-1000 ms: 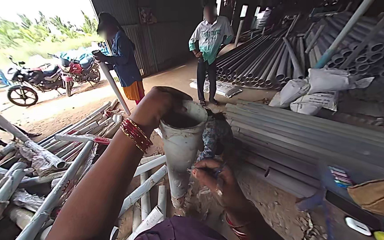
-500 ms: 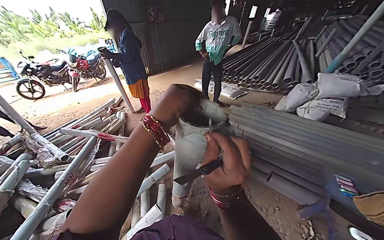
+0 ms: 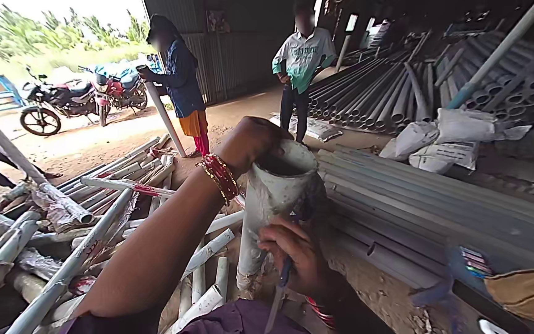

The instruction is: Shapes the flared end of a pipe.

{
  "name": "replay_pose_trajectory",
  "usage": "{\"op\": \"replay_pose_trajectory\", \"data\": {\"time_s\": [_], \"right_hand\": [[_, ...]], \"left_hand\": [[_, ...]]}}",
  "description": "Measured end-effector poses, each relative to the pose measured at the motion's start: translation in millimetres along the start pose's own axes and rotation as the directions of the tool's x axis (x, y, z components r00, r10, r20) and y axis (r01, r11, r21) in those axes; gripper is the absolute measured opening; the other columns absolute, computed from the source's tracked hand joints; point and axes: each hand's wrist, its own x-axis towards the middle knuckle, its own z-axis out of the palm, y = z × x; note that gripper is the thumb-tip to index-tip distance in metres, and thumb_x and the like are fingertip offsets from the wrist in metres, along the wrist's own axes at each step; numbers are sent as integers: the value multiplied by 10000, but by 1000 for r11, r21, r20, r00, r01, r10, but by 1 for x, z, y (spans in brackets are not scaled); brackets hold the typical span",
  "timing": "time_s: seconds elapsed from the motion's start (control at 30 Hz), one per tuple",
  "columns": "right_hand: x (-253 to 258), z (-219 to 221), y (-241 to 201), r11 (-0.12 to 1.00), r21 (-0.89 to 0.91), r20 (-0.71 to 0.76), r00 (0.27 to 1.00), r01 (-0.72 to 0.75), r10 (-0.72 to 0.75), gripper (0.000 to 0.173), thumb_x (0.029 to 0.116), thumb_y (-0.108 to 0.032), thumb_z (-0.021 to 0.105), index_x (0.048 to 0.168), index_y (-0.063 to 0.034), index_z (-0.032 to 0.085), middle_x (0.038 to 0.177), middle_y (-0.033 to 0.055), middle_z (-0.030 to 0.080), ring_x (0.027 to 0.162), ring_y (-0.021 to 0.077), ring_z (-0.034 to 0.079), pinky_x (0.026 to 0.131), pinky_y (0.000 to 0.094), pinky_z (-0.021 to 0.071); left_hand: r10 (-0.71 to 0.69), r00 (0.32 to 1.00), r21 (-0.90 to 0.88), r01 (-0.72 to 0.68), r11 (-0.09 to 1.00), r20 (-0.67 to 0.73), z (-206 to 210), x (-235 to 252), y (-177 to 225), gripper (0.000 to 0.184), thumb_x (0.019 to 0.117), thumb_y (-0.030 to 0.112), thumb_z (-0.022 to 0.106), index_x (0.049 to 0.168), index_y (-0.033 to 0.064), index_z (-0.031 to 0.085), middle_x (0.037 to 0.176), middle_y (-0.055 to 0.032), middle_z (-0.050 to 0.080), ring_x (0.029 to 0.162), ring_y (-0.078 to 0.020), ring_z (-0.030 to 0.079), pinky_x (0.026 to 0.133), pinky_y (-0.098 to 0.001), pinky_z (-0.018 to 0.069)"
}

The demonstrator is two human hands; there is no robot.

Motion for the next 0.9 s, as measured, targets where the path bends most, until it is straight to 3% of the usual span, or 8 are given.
{"op": "replay_pose_trajectory", "data": {"time_s": [0.07, 0.17, 0.33, 0.43, 0.5, 0.67, 0.8, 0.9], "right_hand": [[-11, -3, -3, 993, 110, 125, 991, 42, -56, 204, 1059, -167, 518, 939, -49, 632, 844, 89, 601, 756, 144, 601, 677, 208, 496], [-17, -14, 5, 992, 55, -102, 987, -116, 122, 186, 1047, -220, 584, 968, -53, 605, 903, 56, 623, 880, 55, 621, 812, 143, 514], [2, -19, 10, 992, -62, -344, 935, -107, 80, 191, 951, -207, 736, 1010, -45, 652, 960, 29, 640, 918, -13, 612, 845, 96, 508], [0, -24, 15, 993, -70, -412, 910, -93, 56, 197, 974, -267, 715, 1046, -92, 663, 928, -42, 649, 861, -54, 582, 808, 83, 480], [-3, -31, 28, 996, -4, -446, 892, -87, 76, 132, 992, -265, 691, 1021, -139, 717, 945, -102, 675, 896, -63, 610, 818, 98, 512], [1, -46, 49, 979, 117, -478, 855, -166, 202, 113, 1008, -265, 660, 1060, -209, 743, 976, -135, 645, 828, -37, 599, 688, 139, 523], [-8, -46, 37, 967, -85, -581, 800, -242, 149, 239, 975, -366, 700, 1090, -157, 693, 913, -128, 659, 839, -76, 608, 769, 124, 532], [-14, -45, 28, 894, -319, -618, 784, -315, 56, 435, 931, -418, 748, 1105, -49, 598, 801, -29, 546, 718, -45, 503, 712, 106, 448]], "left_hand": [[53, 998, 73, -56, 996, 43, -4, 7, -1, 153, 897, -72, 652, 988, 25, 727, 812, -13, 696, 677, -51, 624, 647, -224, 527], [257, 937, 101, -287, 953, 238, -17, 16, -3, 207, 919, -88, 604, 1034, 22, 735, 921, -15, 726, 782, -44, 662, 724, -224, 555], [602, 516, -149, -671, 726, 609, -10, 13, -7, 389, 1077, 176, 377, 1073, 0, 724, 1066, 7, 751, 1008, -12, 678, 922, -240, 552], [598, 374, -115, -775, 621, 709, 4, 8, -3, 440, 1042, 328, 461, 1122, -8, 733, 1145, -52, 705, 1138, -80, 620, 1022, -287, 495], [563, 404, -26, -796, 605, 721, 10, 11, 1, 378, 1000, 331, 585, 1156, 29, 751, 1169, -66, 707, 1159, -107, 620, 1031, -293, 490], [405, 634, 165, -647, 744, 659, 32, 27, 17, 209, 926, 248, 751, 1072, 101, 777, 1014, -5, 723, 905, -35, 649, 782, -228, 536], [342, 693, 272, -615, 740, 634, 61, 27, 30, 208, 912, 300, 762, 1006, 116, 785, 950, -18, 699, 868, -105, 634, 762, -364, 525], [300, 731, 413, -620, 668, 613, 91, 21, 39, 285, 906, 436, 732, 897, 153, 762, 802, 4, 669, 766, -154, 623, 670, -450, 494]]}}
